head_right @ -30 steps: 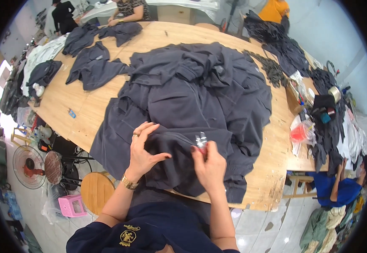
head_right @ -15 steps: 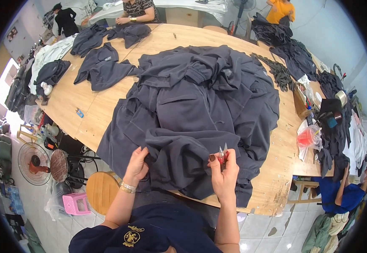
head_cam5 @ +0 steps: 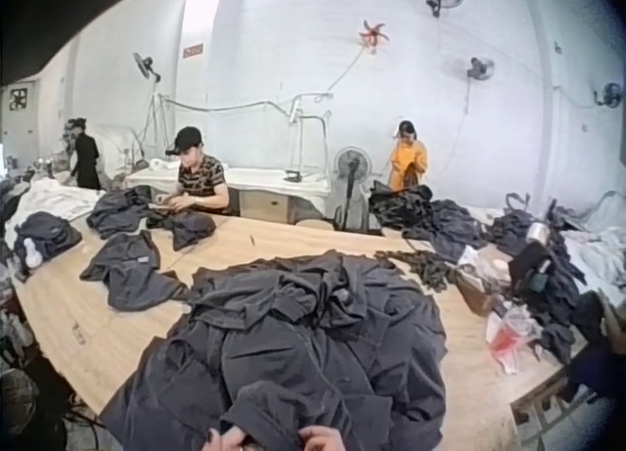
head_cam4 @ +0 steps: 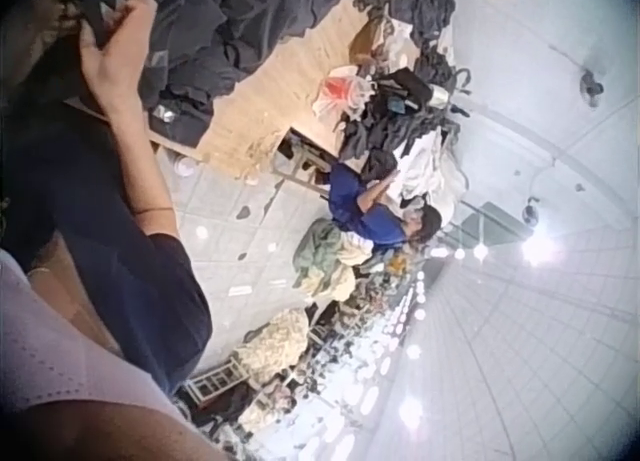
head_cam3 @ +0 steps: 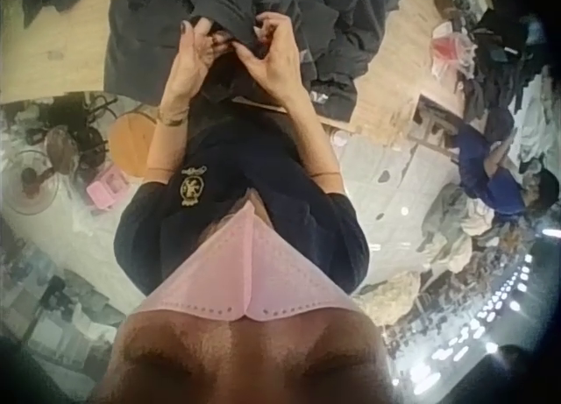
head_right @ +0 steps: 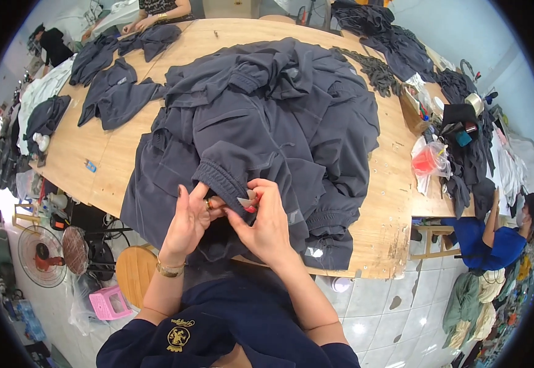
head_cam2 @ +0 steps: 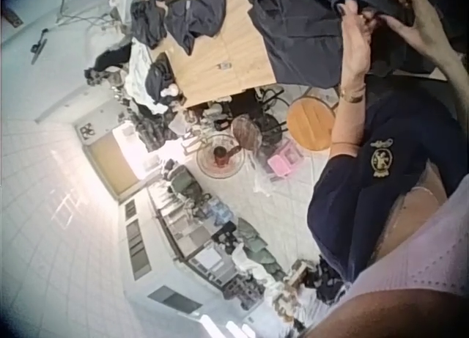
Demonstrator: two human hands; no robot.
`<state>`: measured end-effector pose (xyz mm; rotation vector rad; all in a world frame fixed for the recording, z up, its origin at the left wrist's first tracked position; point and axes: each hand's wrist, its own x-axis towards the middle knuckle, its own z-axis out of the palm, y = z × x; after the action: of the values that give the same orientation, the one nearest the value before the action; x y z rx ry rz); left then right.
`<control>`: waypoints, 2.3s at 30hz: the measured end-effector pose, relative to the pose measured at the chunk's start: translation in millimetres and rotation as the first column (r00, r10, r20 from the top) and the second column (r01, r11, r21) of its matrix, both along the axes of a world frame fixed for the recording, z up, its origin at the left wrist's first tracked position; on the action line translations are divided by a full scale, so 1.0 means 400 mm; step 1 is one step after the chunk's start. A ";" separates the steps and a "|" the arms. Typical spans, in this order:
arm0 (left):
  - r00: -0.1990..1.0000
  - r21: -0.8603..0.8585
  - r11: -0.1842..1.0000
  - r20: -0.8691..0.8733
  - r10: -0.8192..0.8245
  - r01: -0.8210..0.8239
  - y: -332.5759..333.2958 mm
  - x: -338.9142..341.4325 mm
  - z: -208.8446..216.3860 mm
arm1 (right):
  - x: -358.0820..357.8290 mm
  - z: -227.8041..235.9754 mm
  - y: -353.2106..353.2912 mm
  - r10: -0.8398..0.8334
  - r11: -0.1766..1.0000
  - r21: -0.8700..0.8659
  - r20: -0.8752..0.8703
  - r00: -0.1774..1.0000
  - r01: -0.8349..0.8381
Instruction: Sort and inspect garments for loose threads, using snips to remove them.
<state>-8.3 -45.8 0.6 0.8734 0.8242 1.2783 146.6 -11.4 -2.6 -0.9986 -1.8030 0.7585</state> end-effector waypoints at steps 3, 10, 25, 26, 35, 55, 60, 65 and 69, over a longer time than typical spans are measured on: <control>0.865 0.227 0.973 -0.480 0.143 -0.035 -0.007 -0.016 0.005 | 0.031 -0.034 0.022 -0.008 0.975 -0.214 -0.300 0.954 -0.059; 0.199 0.695 0.663 -0.633 0.748 -0.278 0.038 0.023 0.009 | 0.096 0.010 0.071 -0.123 0.840 -0.433 -0.739 0.663 -0.327; 0.978 -0.073 0.994 -0.199 0.060 -0.076 0.209 -0.031 -0.167 | 0.185 -0.136 0.220 -0.286 0.743 -0.529 -0.805 0.520 -0.409; 0.901 0.068 0.982 -0.390 0.189 -0.176 0.205 -0.026 -0.161 | 0.184 -0.151 0.221 -0.331 0.743 -0.553 -0.793 0.511 -0.376; 0.450 -0.091 0.905 -0.885 0.118 -0.416 0.011 -0.038 -0.084 | 0.192 -0.170 0.209 -0.382 0.740 -0.563 -0.802 0.460 -0.367; 0.540 0.444 0.836 -0.639 0.548 -0.322 0.134 -0.049 -0.076 | 0.204 -0.126 0.061 -0.378 0.783 -0.554 -0.784 0.493 -0.281; 0.303 0.224 0.901 -0.888 0.345 -0.371 0.008 -0.010 -0.056 | 0.198 -0.118 0.052 -0.474 0.768 -0.572 -0.811 0.344 -0.288; 0.607 -0.389 0.896 -0.772 -0.190 -0.213 -0.037 0.030 -0.105 | 0.210 -0.161 0.055 -0.363 0.772 -0.453 -0.890 0.276 -0.446; 0.677 -0.459 0.882 -0.683 -0.272 -0.108 0.004 0.052 -0.111 | 0.182 -0.133 0.044 -0.348 0.768 -0.418 -0.908 0.232 -0.484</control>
<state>12.6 -44.4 -44.0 1.0138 1.6422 0.5396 219.5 6.2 -56.0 -0.4946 -0.3509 1.6906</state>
